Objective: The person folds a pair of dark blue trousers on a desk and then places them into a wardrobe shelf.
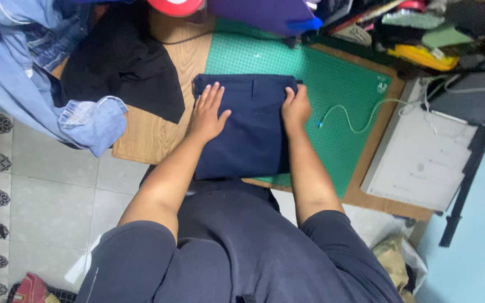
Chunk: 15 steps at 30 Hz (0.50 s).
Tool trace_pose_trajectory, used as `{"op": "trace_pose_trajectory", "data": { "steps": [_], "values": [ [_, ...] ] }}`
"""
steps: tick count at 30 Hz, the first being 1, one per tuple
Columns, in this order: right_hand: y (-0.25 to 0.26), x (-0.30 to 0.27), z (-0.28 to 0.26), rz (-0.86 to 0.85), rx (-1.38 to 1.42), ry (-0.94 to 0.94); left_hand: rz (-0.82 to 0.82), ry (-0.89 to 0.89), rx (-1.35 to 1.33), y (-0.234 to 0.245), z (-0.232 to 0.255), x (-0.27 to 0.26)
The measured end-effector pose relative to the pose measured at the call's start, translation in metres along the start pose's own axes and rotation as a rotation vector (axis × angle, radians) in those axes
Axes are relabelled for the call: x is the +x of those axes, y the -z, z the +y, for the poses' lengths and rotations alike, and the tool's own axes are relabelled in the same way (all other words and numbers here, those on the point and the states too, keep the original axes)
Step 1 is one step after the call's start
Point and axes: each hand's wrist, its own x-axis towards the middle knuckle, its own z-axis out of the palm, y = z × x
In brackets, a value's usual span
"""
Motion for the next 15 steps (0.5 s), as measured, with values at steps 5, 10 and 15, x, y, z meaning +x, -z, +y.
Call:
{"op": "trace_pose_trajectory", "data": {
  "steps": [5,10,15],
  "values": [
    [0.015,0.017,-0.026,-0.077,0.083,-0.275,0.036,0.137,0.089,-0.007,-0.001,0.005],
    [0.028,0.034,-0.041,-0.155,0.088,-0.414,0.077,0.123,0.163,-0.009,0.002,0.005],
    [0.051,0.050,-0.054,-0.336,-0.002,-0.399,0.051,0.117,0.158,-0.008,-0.001,0.004]
  ]
}}
